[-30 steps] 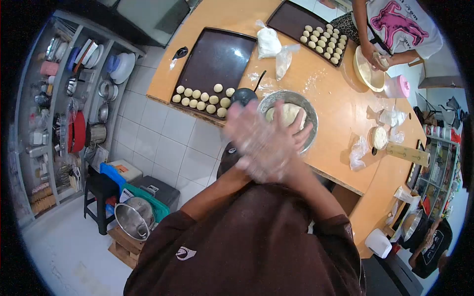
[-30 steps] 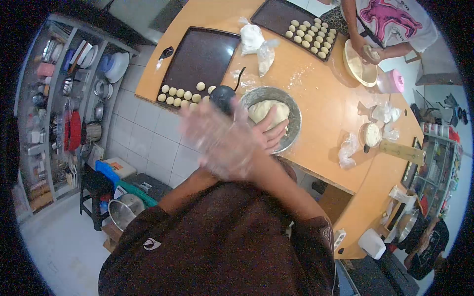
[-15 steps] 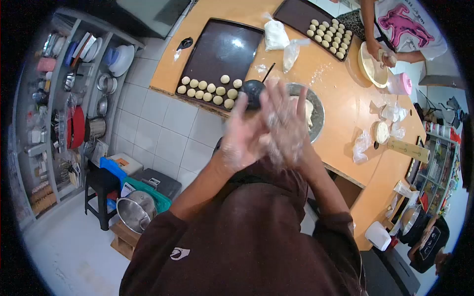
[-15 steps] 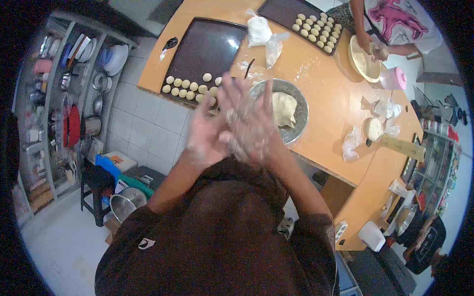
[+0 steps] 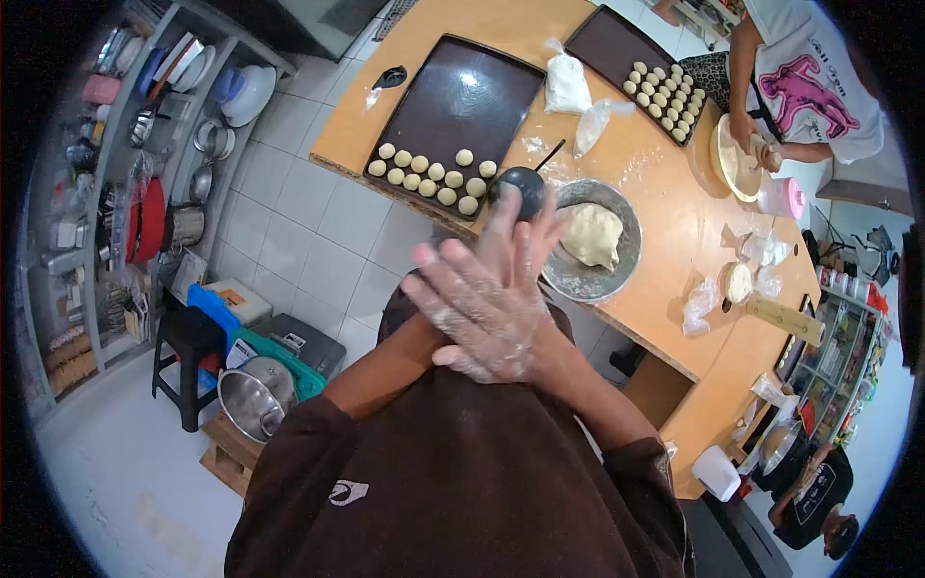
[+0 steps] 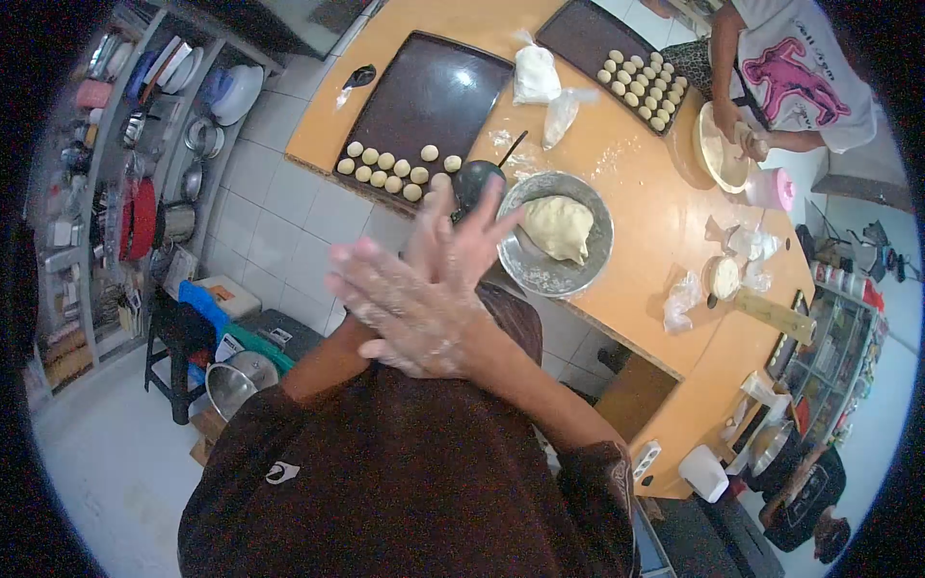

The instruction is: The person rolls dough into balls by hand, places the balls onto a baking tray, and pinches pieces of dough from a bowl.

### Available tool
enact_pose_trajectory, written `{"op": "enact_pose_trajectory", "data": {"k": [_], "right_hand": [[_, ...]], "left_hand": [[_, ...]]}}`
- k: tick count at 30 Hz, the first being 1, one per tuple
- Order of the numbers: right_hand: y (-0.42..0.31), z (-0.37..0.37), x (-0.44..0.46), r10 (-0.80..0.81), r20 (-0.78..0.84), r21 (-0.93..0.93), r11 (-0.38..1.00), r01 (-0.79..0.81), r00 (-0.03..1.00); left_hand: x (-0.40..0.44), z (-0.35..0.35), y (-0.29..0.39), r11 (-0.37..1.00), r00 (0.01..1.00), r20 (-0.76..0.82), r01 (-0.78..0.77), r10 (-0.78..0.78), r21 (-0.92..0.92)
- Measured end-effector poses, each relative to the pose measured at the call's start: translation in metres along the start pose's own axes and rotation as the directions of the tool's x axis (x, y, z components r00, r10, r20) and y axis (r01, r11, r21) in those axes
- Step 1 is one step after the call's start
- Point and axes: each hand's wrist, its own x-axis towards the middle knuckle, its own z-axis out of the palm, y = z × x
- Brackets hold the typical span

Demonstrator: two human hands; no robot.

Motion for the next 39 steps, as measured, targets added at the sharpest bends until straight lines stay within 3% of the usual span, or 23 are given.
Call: {"op": "enact_pose_trajectory", "data": {"k": [1,4,6,8,10,12,13,14,18,19,21,24,25,26,27,29,31,32,33,35,36,38,39], "right_hand": [[-0.002,-0.006,0.015,0.019,0.025,-0.029,0.999,-0.018,1.000],[0.021,-0.018,0.034,0.270,-0.020,-0.091,0.958,-0.271,0.963],[0.043,-0.017,0.024,0.408,-0.147,0.022,0.912,-0.409,0.901],[0.028,0.003,0.011,0.303,-0.039,-0.031,0.952,-0.304,0.952],[0.008,0.014,0.014,0.235,0.083,-0.034,0.972,-0.233,0.968],[-0.009,0.012,0.038,0.186,0.203,-0.004,0.982,-0.189,0.961],[0.002,0.011,0.053,0.114,0.059,0.022,0.993,-0.115,0.992],[0.013,0.010,0.061,0.204,0.026,-0.005,0.979,-0.204,0.979],[0.064,0.016,0.060,0.303,-0.187,-0.010,0.951,-0.310,0.934],[0.054,0.017,0.053,0.314,-0.035,-0.091,0.944,-0.316,0.949],[0.024,0.030,0.056,0.161,0.076,-0.002,0.987,-0.161,0.984],[0.013,0.033,0.086,0.003,0.080,-0.041,0.999,0.000,0.997],[0.014,0.031,0.100,-0.041,0.056,-0.081,0.996,0.046,0.998],[0.021,0.029,0.108,0.064,0.007,-0.115,0.991,-0.063,0.998],[0.035,0.030,0.112,0.171,-0.066,-0.069,0.982,-0.175,0.983],[0.049,0.037,0.104,0.282,-0.092,-0.046,0.957,-0.287,0.955],[0.049,0.050,0.085,0.268,0.003,-0.103,0.958,-0.267,0.963],[0.035,0.054,0.083,0.193,0.034,-0.006,0.981,-0.193,0.981],[0.020,0.061,0.084,0.121,0.058,0.093,0.988,-0.126,0.991],[0.008,0.062,0.107,0.016,0.093,0.022,1.000,-0.018,0.995],[0.005,0.058,0.119,-0.036,0.111,-0.011,0.999,0.037,0.993],[0.026,0.051,0.134,0.128,-0.036,-0.101,0.986,-0.131,0.991],[0.038,0.051,0.137,0.234,-0.122,-0.027,0.971,-0.238,0.965]], "left_hand": [[0.009,-0.032,-0.019,0.963,0.991,0.129,-0.068,0.035,0.260],[-0.008,-0.012,0.002,0.990,0.990,0.129,-0.066,0.049,0.126],[-0.022,0.009,0.026,0.997,0.989,0.133,-0.068,0.063,0.032],[-0.029,0.017,0.043,0.994,0.986,0.133,-0.090,0.098,-0.064],[-0.003,-0.029,0.033,0.880,0.895,0.446,0.197,0.018,-0.432],[0.014,-0.040,0.024,0.597,0.751,0.655,0.491,0.080,-0.635],[0.005,-0.033,0.020,0.859,0.919,0.391,0.169,0.038,-0.482],[-0.010,-0.012,0.023,0.996,0.996,0.088,0.015,-0.007,-0.091],[-0.043,0.013,0.070,0.985,0.971,0.165,-0.174,0.174,-0.014],[-0.041,0.005,0.080,0.983,0.974,0.143,-0.162,0.173,-0.089],[-0.032,-0.015,0.083,0.979,0.966,0.200,-0.137,0.166,-0.148],[-0.004,-0.054,0.058,0.969,0.989,0.085,0.133,-0.117,-0.210],[-0.003,-0.074,0.043,0.967,0.962,0.271,0.046,0.025,-0.252],[-0.001,-0.096,0.028,0.946,0.882,0.442,-0.015,0.165,-0.324],[-0.013,-0.073,0.042,0.978,0.937,0.284,-0.208,0.204,-0.016],[-0.045,-0.028,0.093,0.994,0.993,0.116,-0.010,0.023,-0.110],[-0.044,-0.026,0.110,0.979,0.973,0.174,-0.122,0.150,-0.161],[-0.044,-0.027,0.115,0.966,0.958,0.196,-0.171,0.209,-0.192],[-0.032,-0.042,0.108,0.685,0.825,0.497,0.200,0.268,-0.701],[-0.022,-0.052,0.096,0.977,0.962,0.273,0.061,-0.003,-0.205],[-0.023,-0.048,0.097,0.993,0.993,0.098,0.060,-0.070,0.100],[-0.036,-0.036,0.109,0.989,0.994,0.110,-0.029,0.013,0.146],[-0.043,-0.029,0.117,0.983,0.992,0.119,-0.070,0.050,0.169]]}}
